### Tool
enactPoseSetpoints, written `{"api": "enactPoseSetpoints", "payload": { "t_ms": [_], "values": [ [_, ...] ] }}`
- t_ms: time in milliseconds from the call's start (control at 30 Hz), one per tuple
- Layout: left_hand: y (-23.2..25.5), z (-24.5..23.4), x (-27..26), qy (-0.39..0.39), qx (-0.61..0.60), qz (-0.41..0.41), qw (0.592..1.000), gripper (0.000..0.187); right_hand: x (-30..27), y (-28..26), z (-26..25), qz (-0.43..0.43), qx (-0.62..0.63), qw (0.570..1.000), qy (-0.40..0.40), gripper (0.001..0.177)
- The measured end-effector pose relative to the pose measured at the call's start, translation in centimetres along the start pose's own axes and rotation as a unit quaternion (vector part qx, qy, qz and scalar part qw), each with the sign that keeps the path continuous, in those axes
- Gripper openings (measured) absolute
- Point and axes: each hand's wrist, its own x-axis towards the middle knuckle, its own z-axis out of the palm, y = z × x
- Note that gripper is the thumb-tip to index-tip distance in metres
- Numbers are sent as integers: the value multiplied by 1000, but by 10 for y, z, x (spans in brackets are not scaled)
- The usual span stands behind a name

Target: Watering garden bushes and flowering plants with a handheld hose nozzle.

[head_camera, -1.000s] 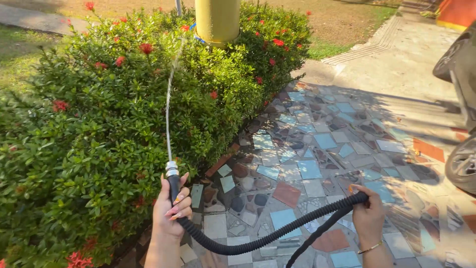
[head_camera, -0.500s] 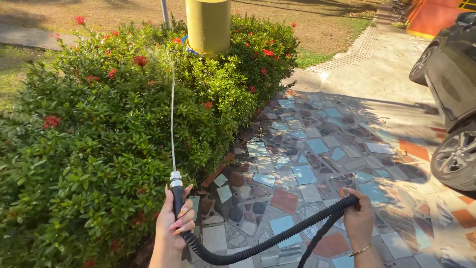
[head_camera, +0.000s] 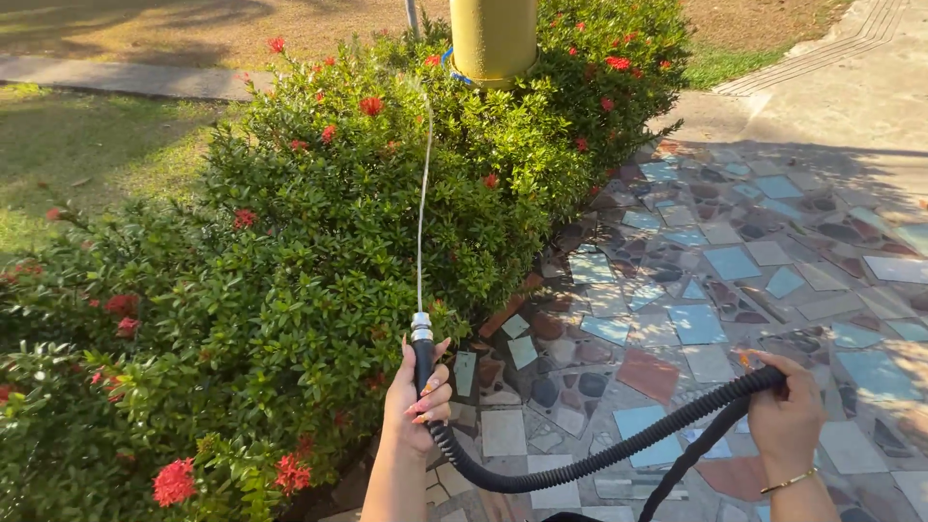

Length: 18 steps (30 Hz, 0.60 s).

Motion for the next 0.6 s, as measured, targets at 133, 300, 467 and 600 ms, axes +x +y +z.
{"api": "enactPoseSetpoints", "payload": {
  "t_ms": [133, 300, 467, 600],
  "values": [
    [-2, -6, -9, -33, -62, 21, 997, 62, 0, -4, 0, -17, 18, 1000, 7, 31],
    [-17, -10, -20, 13, -34, -12, 999, 61, 0, -9, 4, -37, 14, 999, 3, 29],
    [-32, 7, -30, 137, 78, -65, 985, 66, 2, -10, 8, -56, 1, 998, 0, 36],
    [-34, -7, -33, 138, 42, -11, 990, 63, 2, -11, 11, -50, 22, 998, -9, 26]
  ]
}}
